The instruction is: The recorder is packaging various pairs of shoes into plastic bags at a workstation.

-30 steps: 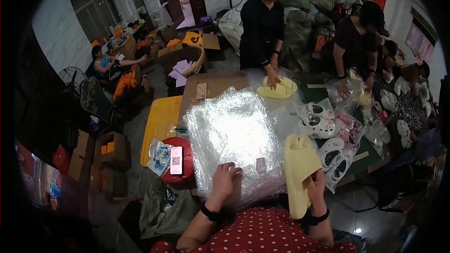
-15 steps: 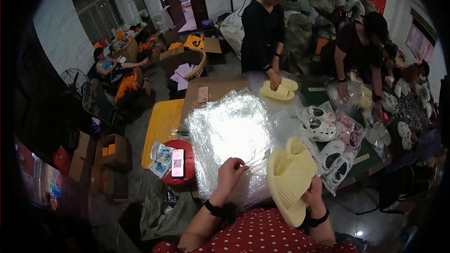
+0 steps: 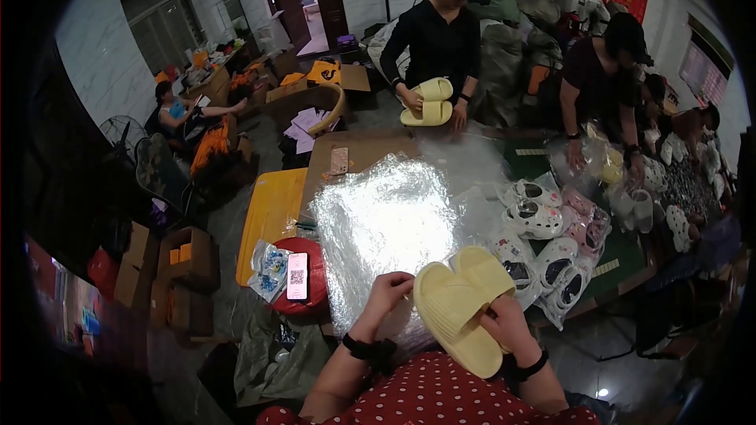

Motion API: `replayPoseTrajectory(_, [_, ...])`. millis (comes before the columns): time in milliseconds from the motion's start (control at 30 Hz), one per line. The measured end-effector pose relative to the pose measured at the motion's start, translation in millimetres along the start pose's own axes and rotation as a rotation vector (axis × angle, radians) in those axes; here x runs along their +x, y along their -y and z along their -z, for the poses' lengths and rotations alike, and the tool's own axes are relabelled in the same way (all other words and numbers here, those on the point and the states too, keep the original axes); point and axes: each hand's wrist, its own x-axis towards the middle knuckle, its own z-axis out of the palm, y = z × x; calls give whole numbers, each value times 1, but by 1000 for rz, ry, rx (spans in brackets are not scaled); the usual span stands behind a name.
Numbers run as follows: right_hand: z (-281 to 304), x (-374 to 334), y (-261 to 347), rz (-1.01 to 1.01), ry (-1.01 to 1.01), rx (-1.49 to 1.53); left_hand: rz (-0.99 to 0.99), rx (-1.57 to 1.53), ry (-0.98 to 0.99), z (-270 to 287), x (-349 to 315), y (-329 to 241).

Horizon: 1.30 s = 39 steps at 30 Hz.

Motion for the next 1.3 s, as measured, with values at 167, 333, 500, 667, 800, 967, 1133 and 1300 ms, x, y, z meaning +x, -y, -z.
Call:
replayPoseTrajectory(167, [-9,-11,-14,57,-23,-219,-137,60,-132,2,-2,-1])
replayPoseTrajectory(333, [-14,-13,-3,123,37,-313,-387,409,-204,-15,-22,-36])
replayPoseTrajectory(500, [-15,5,9,86,-2,-317,-596,626,-155,-32,-31,-40])
replayPoseTrajectory(667, [-33,27,23,148,9,-330,-778,648,-96,-36,-35,-49])
replayPoseTrajectory(800, [-59,57,21,125,77,-341,-792,579,-28,-37,-45,-58])
replayPoseTrajectory(967, [-93,113,23,215,39,-382,-820,586,-23,-29,-54,-56])
replayPoseTrajectory(1133, [-132,158,39,422,-185,-620,-726,521,-4,-13,-71,-60])
replayPoseTrajectory(1300, [-147,198,50,114,-332,-330,-646,423,36,-4,-80,-49])
